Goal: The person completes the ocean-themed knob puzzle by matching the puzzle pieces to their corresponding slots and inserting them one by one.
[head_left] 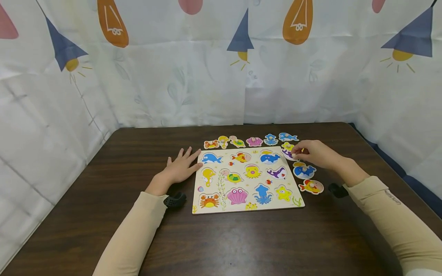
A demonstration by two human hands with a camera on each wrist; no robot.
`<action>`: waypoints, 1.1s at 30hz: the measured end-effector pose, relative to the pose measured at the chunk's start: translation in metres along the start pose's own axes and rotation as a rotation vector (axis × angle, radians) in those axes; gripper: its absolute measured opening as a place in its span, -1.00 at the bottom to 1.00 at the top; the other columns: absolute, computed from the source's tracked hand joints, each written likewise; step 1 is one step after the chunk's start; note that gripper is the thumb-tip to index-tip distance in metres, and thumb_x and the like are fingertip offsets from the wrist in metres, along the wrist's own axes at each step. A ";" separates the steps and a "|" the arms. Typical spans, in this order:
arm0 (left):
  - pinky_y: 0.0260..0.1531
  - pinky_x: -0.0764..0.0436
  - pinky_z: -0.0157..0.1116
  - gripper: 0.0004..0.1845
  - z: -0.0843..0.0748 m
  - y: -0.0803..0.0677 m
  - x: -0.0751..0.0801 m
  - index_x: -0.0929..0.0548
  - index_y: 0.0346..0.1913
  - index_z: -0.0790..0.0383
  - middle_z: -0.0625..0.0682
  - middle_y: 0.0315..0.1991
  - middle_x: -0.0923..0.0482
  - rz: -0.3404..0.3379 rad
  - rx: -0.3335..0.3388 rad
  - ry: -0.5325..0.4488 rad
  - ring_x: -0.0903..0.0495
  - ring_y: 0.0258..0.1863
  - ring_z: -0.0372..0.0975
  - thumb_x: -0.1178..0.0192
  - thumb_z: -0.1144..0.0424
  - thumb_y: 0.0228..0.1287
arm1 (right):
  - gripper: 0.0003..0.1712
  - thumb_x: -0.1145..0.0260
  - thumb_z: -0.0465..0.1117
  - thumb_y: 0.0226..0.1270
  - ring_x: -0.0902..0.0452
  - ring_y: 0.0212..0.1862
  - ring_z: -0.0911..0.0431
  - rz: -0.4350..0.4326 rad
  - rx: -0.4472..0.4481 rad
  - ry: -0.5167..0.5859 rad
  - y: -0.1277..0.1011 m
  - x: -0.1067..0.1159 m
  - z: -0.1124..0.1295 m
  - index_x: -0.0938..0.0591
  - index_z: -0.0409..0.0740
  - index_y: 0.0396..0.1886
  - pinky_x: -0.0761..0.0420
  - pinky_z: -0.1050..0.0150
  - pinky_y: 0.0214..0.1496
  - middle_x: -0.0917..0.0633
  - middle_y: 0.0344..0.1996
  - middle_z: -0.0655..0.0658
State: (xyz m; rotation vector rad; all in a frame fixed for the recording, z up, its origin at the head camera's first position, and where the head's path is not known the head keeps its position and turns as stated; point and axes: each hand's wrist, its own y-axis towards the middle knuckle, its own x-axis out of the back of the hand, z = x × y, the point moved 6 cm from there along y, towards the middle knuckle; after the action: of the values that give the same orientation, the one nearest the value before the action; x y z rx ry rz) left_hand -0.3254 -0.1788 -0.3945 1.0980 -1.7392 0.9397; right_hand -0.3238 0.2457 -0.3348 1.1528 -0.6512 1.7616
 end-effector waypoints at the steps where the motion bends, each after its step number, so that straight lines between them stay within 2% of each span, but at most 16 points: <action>1: 0.32 0.35 0.48 -0.19 0.000 0.000 0.000 0.08 0.69 0.01 0.28 0.65 0.27 0.000 -0.001 -0.001 0.35 0.59 0.25 0.12 -0.25 0.60 | -0.80 -0.40 -0.29 0.43 -0.52 -0.28 0.07 0.002 0.010 0.005 0.000 0.000 0.002 -0.74 -0.27 -0.03 -0.66 0.11 -0.14 -0.72 -0.20 -0.09; 11: 0.33 0.35 0.47 -0.18 0.001 0.001 -0.001 0.08 0.69 0.00 0.28 0.65 0.28 0.000 -0.003 -0.006 0.36 0.59 0.25 0.14 -0.28 0.59 | -0.83 -0.43 -0.31 0.39 -0.50 -0.23 0.09 0.052 0.094 -0.018 -0.003 -0.005 0.023 -0.77 -0.21 -0.07 -0.64 0.23 -0.19 -0.70 -0.24 -0.01; 20: 0.32 0.34 0.48 -0.20 0.000 -0.001 -0.001 0.06 0.69 0.01 0.28 0.65 0.26 -0.004 -0.007 -0.001 0.34 0.59 0.26 0.11 -0.24 0.60 | -0.84 -0.41 -0.30 0.41 -0.51 -0.30 0.16 0.133 0.142 0.045 -0.006 -0.015 0.035 -0.74 -0.18 -0.06 -0.63 0.33 -0.25 -0.69 -0.25 0.05; 33: 0.32 0.30 0.49 -0.21 -0.003 -0.002 0.000 0.06 0.69 0.02 0.28 0.65 0.26 -0.002 -0.007 0.000 0.33 0.59 0.26 0.10 -0.21 0.61 | -0.87 -0.43 -0.32 0.38 -0.48 -0.30 0.19 0.180 0.217 0.050 -0.005 -0.031 0.047 -0.76 -0.14 -0.11 -0.59 0.32 -0.26 -0.66 -0.25 0.08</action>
State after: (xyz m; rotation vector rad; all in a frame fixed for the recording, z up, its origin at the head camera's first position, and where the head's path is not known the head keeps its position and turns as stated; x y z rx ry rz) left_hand -0.3229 -0.1773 -0.3929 1.0950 -1.7399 0.9321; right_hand -0.2944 0.1980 -0.3430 1.2218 -0.5588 2.0476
